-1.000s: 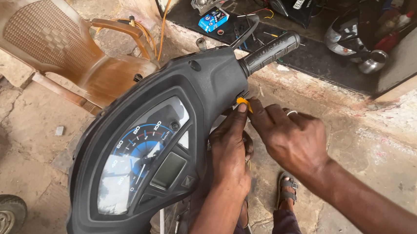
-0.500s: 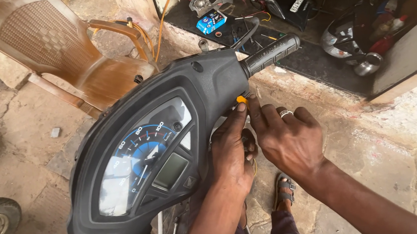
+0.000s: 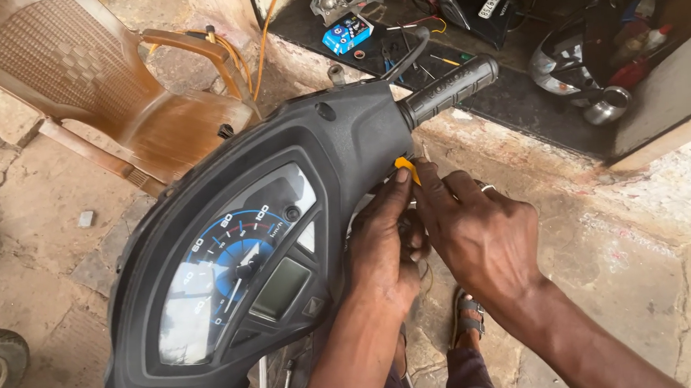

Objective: Using a utility knife to strip wires and manipulate components on the handle of a scooter.

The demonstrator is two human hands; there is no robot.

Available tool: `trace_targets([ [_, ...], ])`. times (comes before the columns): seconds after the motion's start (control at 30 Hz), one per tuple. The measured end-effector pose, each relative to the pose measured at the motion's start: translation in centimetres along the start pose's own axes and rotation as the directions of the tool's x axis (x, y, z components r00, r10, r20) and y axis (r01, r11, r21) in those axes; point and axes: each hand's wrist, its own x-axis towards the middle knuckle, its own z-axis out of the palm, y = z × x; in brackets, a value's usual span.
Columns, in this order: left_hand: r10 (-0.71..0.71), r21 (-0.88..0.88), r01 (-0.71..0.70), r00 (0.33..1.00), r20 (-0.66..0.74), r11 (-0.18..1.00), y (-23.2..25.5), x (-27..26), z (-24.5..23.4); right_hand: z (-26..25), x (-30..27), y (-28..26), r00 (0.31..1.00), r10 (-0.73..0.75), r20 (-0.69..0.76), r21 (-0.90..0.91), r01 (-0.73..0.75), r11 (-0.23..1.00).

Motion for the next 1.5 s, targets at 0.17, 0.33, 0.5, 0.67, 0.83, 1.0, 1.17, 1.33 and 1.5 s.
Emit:
trace_targets([
  [0.17,0.027,0.017,-0.027,1.000,0.017,1.000,0.2,0.2,0.2,0.3,0.0,0.4,0.999,0.049,0.016,0.089,-0.050,0.995],
  [0.33,0.042,0.014,-0.042,0.999,0.005,0.999,0.3,0.2,0.5,0.0,0.4,0.4,0.999,0.025,-0.024,0.054,-0.024,0.998],
  [0.5,0.055,0.006,-0.055,0.998,0.000,0.998,0.1,0.5,0.6,0.0,0.5,0.6,0.999,0.043,-0.009,0.045,-0.042,0.998],
  [0.67,0.079,-0.012,-0.079,0.996,0.034,0.997,-0.3,1.0,0.4,-0.2,0.6,0.5,0.999,0.049,-0.023,0.041,-0.048,0.998],
  [0.83,0.045,-0.019,-0.044,0.999,0.017,0.999,-0.4,1.4,0.3,-0.4,0.7,0.4,0.997,0.073,0.004,0.024,-0.073,0.997],
  [1.0,0.024,-0.002,-0.024,1.000,0.002,1.000,-0.4,1.8,0.6,-0.6,0.8,0.3,0.997,0.083,-0.009,0.024,-0.083,0.996],
  [1.17,0.022,0.032,-0.022,1.000,0.000,0.999,-0.5,1.6,1.0,-0.5,1.0,1.3,0.992,0.126,0.020,0.046,-0.127,0.991],
  [1.33,0.069,0.146,-0.069,0.998,0.002,0.987,-0.4,0.0,0.6,-0.5,0.3,1.3,0.999,0.029,0.022,0.005,-0.029,1.000],
  [1.5,0.049,0.137,-0.041,0.997,-0.054,0.990,-0.7,-1.4,0.0,-0.1,-0.7,0.4,0.991,0.091,0.098,0.090,-0.100,0.991],
])
